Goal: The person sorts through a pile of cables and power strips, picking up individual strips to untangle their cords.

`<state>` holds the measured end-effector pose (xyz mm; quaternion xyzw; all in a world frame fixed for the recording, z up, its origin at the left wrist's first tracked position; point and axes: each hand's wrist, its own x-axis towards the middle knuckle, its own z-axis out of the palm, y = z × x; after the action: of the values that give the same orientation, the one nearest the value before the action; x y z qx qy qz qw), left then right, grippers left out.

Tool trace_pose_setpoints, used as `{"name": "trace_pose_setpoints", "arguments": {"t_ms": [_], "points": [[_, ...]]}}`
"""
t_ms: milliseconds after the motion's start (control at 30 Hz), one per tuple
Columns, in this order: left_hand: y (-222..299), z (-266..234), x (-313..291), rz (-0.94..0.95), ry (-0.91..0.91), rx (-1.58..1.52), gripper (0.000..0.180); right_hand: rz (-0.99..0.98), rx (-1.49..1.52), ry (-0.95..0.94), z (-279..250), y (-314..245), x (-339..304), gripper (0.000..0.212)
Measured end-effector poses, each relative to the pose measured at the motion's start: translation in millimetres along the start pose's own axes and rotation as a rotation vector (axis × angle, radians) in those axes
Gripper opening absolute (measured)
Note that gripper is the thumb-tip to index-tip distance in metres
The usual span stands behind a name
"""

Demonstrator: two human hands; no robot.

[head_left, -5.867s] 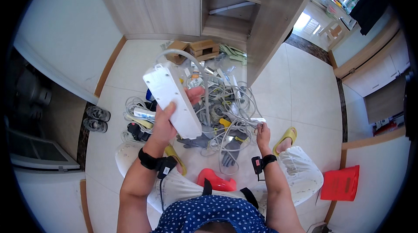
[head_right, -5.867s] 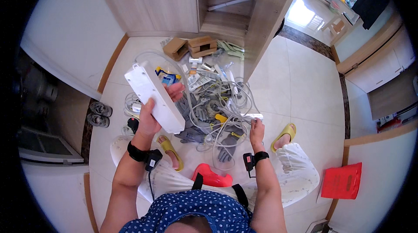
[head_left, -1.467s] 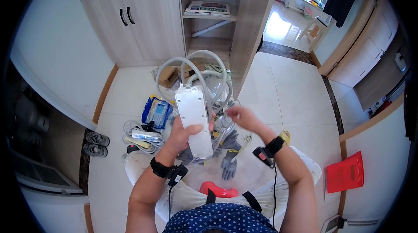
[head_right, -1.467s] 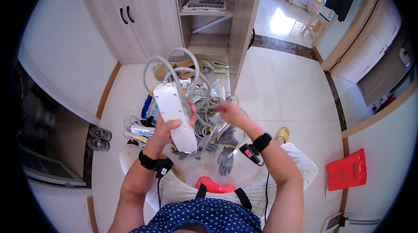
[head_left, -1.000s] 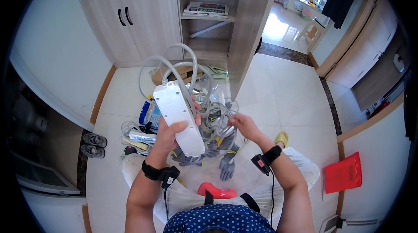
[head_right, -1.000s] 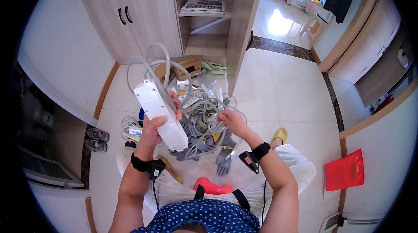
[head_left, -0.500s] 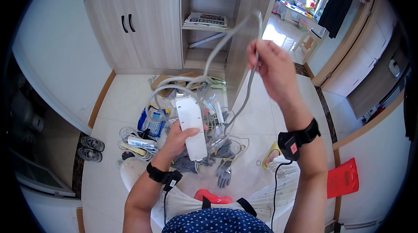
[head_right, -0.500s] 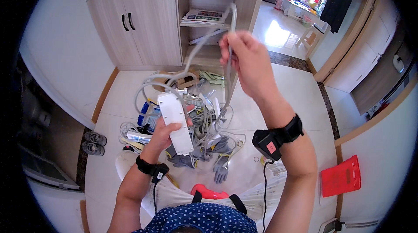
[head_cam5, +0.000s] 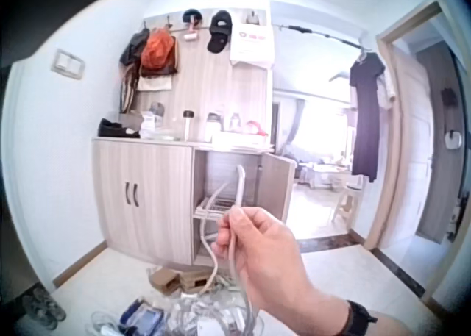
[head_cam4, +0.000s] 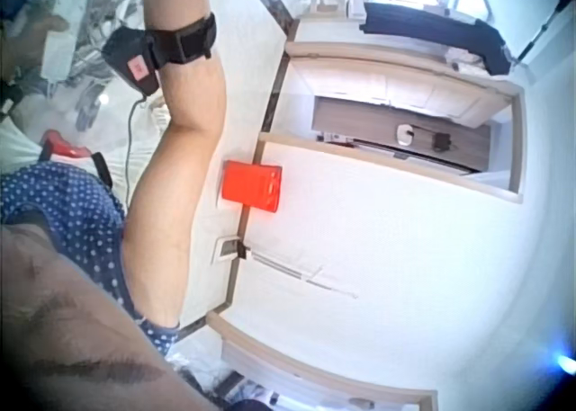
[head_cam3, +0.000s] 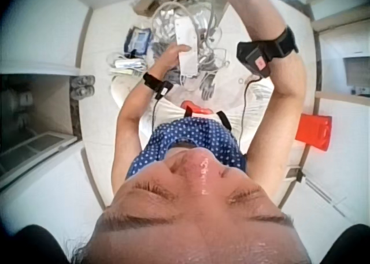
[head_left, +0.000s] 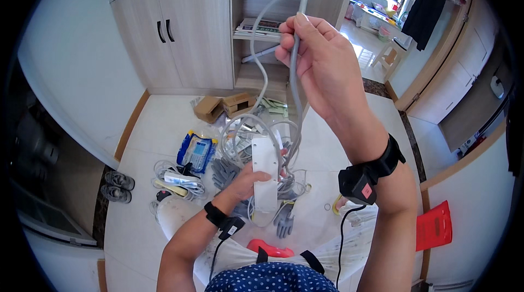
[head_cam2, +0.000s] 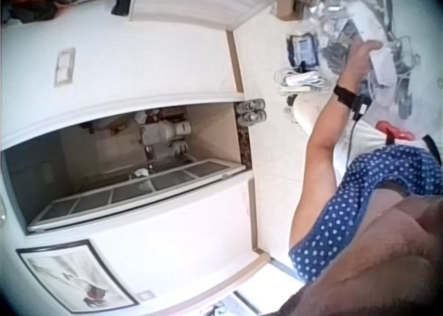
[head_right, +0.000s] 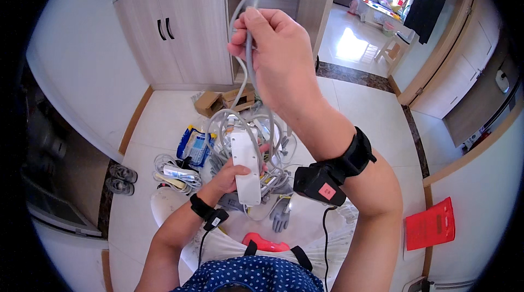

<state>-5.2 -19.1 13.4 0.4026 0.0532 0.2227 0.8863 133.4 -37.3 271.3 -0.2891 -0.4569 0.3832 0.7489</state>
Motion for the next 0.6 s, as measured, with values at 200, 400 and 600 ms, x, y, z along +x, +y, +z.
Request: {"name": "trace_pose_setpoints", "arguments": {"t_ms": [200,400,600], "points": [[-28,2,8,-0.127,-0.127,0.018,0.074,0.005,0.002,-0.038,7,-3,-6,0.020],[-33,3,10,-0.198,-0.140,0.119,0.064,0.026,-0.068,-0.096,-7,-12,-16,0.022],[-27,-6,-2,-0.164,-0.025,0.358,0.055,-0.045,-0.347,-0.063,-38,-6,-22,0.025]]}}
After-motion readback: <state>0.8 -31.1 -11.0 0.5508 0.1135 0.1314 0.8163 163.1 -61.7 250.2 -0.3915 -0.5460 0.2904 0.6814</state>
